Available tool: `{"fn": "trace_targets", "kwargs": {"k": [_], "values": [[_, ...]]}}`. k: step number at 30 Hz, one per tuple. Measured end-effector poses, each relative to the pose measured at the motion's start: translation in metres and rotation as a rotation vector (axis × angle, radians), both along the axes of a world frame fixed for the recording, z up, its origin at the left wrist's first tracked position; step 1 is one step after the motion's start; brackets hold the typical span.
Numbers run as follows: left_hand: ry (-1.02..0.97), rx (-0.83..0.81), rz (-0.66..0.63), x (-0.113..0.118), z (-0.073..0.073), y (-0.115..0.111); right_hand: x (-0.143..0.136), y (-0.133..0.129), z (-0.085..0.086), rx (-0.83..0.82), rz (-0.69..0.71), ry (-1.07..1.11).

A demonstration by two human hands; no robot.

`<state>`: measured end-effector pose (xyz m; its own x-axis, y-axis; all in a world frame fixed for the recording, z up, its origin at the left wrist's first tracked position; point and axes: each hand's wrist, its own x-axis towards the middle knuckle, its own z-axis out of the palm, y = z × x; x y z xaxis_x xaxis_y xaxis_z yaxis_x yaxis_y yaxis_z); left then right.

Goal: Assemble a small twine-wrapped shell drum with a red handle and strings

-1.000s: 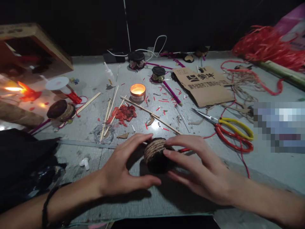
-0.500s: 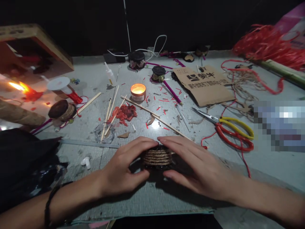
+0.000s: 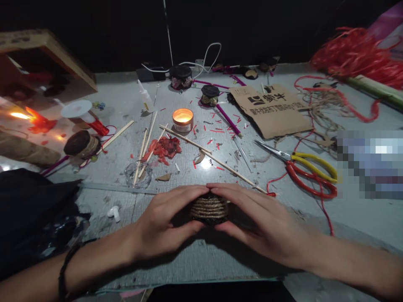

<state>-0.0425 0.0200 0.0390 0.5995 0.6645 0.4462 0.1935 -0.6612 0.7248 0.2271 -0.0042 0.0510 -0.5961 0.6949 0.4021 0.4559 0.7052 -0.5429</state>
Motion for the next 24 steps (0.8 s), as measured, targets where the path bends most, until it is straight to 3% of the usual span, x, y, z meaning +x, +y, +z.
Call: {"fn": "trace_targets", "kwargs": {"k": [5, 9, 14, 24], "values": [[0.000, -0.042, 0.096, 0.0054, 0.0027, -0.0017, -0.0004, 0.0007, 0.0029, 0.144, 0.004, 0.048], [0.020, -0.090, 0.057, 0.0063, 0.0025, -0.0018, 0.0027, 0.0021, 0.0025, 0.272, 0.067, 0.042], [-0.031, -0.073, -0.053, 0.0041, 0.0014, 0.0011, 0.0022, 0.0006, 0.0024, 0.238, 0.104, 0.054], [-0.029, -0.142, -0.018, 0.0043, 0.0062, 0.0002, -0.0034, -0.0003, 0.0083, 0.079, 0.063, 0.177]]}}
